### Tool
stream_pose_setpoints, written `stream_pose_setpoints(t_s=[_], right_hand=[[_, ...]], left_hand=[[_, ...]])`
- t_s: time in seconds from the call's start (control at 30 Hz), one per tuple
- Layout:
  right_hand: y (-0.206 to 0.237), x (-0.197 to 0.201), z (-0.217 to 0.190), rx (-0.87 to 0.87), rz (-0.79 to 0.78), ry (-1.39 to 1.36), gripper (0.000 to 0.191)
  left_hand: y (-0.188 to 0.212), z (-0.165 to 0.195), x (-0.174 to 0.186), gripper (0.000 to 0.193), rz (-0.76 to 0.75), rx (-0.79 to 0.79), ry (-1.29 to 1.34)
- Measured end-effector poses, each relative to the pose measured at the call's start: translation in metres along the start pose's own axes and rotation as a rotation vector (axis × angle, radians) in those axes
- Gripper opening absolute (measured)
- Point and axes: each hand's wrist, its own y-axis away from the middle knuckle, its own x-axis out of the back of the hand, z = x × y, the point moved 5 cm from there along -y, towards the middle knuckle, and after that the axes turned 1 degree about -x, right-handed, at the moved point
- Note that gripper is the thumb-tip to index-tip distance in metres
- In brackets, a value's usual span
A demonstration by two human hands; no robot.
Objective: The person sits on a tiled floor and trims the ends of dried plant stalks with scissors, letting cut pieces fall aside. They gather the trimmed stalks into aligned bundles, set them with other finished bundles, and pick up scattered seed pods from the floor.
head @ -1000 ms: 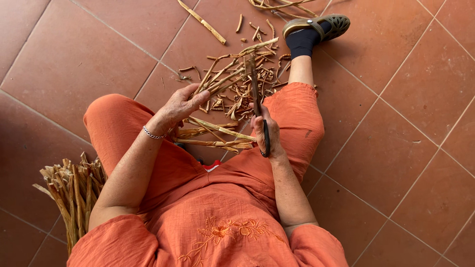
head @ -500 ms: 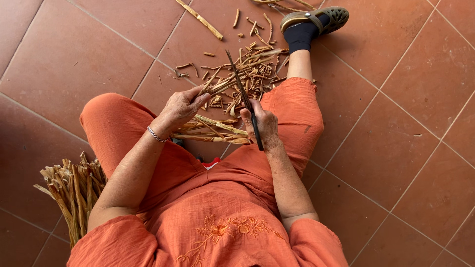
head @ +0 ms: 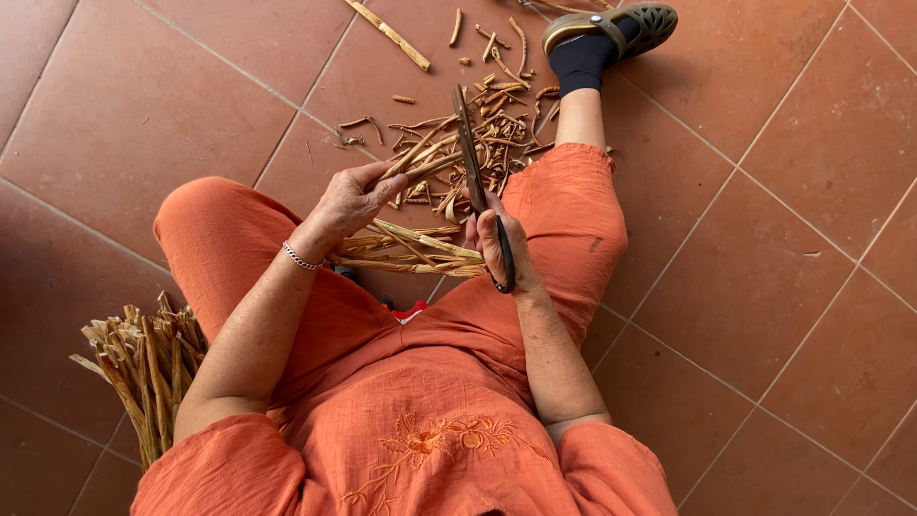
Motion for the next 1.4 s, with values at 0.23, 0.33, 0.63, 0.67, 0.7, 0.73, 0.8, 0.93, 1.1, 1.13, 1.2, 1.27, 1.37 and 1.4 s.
stream_pose_setpoints(t_s=[0.23, 0.33, 0.63, 0.67, 0.7, 0.73, 0.8, 0.93, 1.1, 1.13, 1.2, 1.27, 1.37, 1.4], right_hand=[[-0.003, 0.025, 0.008, 0.089, -0.062, 0.424, 0.095], [-0.001, 0.036, 0.006, 0.108, -0.072, 0.467, 0.095], [0.009, 0.029, -0.001, 0.172, -0.077, 0.517, 0.081], [0.009, 0.028, 0.0, 0.19, -0.069, 0.521, 0.081], [0.009, 0.025, 0.001, 0.208, -0.063, 0.524, 0.081], [0.009, 0.022, 0.003, 0.192, -0.07, 0.513, 0.08], [0.008, 0.014, 0.009, 0.162, -0.082, 0.493, 0.08], [0.007, 0.0, 0.017, 0.077, 0.028, 0.21, 0.076], [0.012, 0.0, 0.017, -0.033, 0.131, -0.471, 0.079], [0.015, -0.001, 0.014, -0.034, 0.116, -0.466, 0.081], [0.024, -0.004, 0.007, -0.033, 0.081, -0.455, 0.084], [0.037, -0.015, 0.004, -0.089, 0.023, -0.469, 0.084], [0.053, -0.03, 0.007, -0.204, -0.056, -0.408, 0.086], [0.056, -0.035, 0.01, -0.247, -0.079, -0.375, 0.087]], left_hand=[[0.015, 0.021, 0.003, 0.035, -0.028, -0.107, -0.224], [0.013, 0.022, 0.004, 0.037, 0.001, -0.101, -0.193], [0.014, 0.029, 0.0, 0.036, -0.003, -0.191, -0.281], [0.016, 0.031, -0.001, 0.035, 0.007, -0.239, -0.306], [0.016, 0.031, -0.002, 0.035, 0.002, -0.235, -0.293], [0.016, 0.029, -0.003, 0.034, -0.004, -0.231, -0.279], [0.014, 0.024, -0.004, 0.032, -0.014, -0.226, -0.266], [0.006, 0.006, -0.004, 0.029, -0.013, -0.153, -0.229], [-0.002, -0.005, 0.001, 0.025, 0.003, -0.112, 0.368], [-0.001, -0.008, 0.005, 0.025, 0.021, -0.029, 0.42], [0.002, -0.009, 0.012, 0.026, 0.047, 0.088, 0.516], [0.006, -0.006, 0.016, 0.029, 0.06, 0.162, 0.606], [0.009, 0.005, 0.018, 0.029, 0.036, 0.107, 0.746], [0.01, 0.006, 0.019, 0.025, 0.04, 0.093, 0.708]])
